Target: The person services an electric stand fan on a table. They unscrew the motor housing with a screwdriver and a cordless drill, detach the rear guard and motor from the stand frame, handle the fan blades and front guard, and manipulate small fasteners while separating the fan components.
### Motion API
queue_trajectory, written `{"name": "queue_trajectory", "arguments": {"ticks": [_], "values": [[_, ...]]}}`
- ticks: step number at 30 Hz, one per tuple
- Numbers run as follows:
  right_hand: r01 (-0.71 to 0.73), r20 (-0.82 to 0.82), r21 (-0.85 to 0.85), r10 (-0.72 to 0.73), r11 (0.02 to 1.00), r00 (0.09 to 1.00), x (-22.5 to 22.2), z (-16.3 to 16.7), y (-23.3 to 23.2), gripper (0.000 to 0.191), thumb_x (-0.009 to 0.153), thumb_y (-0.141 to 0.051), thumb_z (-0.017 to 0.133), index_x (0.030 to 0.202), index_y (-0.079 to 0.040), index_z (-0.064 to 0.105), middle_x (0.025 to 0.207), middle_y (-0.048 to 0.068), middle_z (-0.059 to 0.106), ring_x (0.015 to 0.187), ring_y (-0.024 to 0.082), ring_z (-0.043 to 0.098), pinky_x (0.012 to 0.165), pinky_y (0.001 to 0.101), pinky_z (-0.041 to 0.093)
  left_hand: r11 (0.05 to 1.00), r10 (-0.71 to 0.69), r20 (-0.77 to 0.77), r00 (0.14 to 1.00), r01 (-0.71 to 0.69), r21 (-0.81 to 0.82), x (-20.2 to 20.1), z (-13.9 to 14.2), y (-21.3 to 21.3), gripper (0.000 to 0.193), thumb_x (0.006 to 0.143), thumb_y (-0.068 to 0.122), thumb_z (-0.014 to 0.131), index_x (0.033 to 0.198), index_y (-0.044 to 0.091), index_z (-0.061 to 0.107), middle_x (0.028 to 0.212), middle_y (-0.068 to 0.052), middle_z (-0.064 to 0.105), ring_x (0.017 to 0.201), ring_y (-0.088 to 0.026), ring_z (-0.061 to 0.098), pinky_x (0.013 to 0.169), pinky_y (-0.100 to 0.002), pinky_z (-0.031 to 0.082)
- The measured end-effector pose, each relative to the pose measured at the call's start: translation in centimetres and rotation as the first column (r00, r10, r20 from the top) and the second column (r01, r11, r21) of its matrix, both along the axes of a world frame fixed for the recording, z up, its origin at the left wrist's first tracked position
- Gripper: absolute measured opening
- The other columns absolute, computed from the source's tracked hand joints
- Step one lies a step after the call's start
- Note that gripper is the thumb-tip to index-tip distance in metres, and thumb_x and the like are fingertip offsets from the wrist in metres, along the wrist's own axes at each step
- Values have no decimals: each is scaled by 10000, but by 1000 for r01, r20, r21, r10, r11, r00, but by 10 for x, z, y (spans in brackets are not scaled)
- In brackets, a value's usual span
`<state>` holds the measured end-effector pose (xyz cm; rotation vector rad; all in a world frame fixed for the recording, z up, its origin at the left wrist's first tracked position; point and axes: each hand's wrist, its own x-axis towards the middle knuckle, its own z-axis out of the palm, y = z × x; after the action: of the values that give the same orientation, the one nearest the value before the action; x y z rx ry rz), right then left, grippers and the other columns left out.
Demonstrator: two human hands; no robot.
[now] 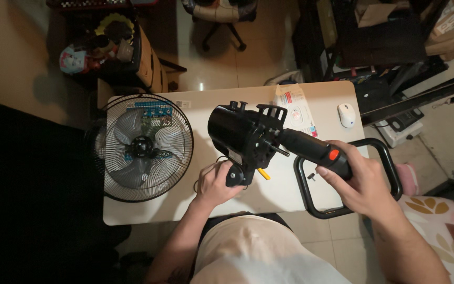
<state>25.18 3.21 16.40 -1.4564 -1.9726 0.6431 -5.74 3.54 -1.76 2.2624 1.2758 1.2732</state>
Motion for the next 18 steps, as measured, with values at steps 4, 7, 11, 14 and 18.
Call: {"name": "queue_trajectory", "arguments": {"ticks": [4,7,11,14,18], "values": [[-11,-2,10,11,1000,1000,2,-3,-2,461,856,-160,759,1249,29,607,739,110,696,593,149,645,579,278,511,1000,-14,-15,1000,14,14,-1,2,-1,587,677,252,905,1131,36,601,891,-137,676,741,-354,678,675,-443,560],[59,32,-85,-56,995,998,3,-5,-4,469,851,-165,759,1254,17,605,672,112,683,534,160,625,535,286,491,999,-9,-51,999,11,37,-3,5,-3,596,687,258,907,1143,29,599,918,-147,677,759,-357,677,683,-444,558],[45,-20,-82,-47,996,999,3,-8,-5,451,878,-159,734,1266,20,589,708,115,690,576,151,641,564,285,502,998,-14,-73,997,18,62,-7,7,-3,634,678,256,900,1182,23,595,976,-153,686,817,-350,690,720,-441,562],[96,-40,-167,-104,981,994,2,-8,-5,467,872,-161,731,1282,10,588,663,125,683,541,176,635,539,302,500,997,-19,-80,997,24,68,-9,9,-1,638,675,257,906,1178,23,591,976,-154,685,823,-345,691,726,-443,561],[-4,24,-33,5,999,1000,2,-6,-5,479,861,-171,740,1264,30,577,730,130,706,594,186,686,581,305,523,997,-24,-80,997,30,75,-10,9,-1,643,673,248,898,1188,18,589,988,-156,686,836,-341,695,739,-439,567]]}}
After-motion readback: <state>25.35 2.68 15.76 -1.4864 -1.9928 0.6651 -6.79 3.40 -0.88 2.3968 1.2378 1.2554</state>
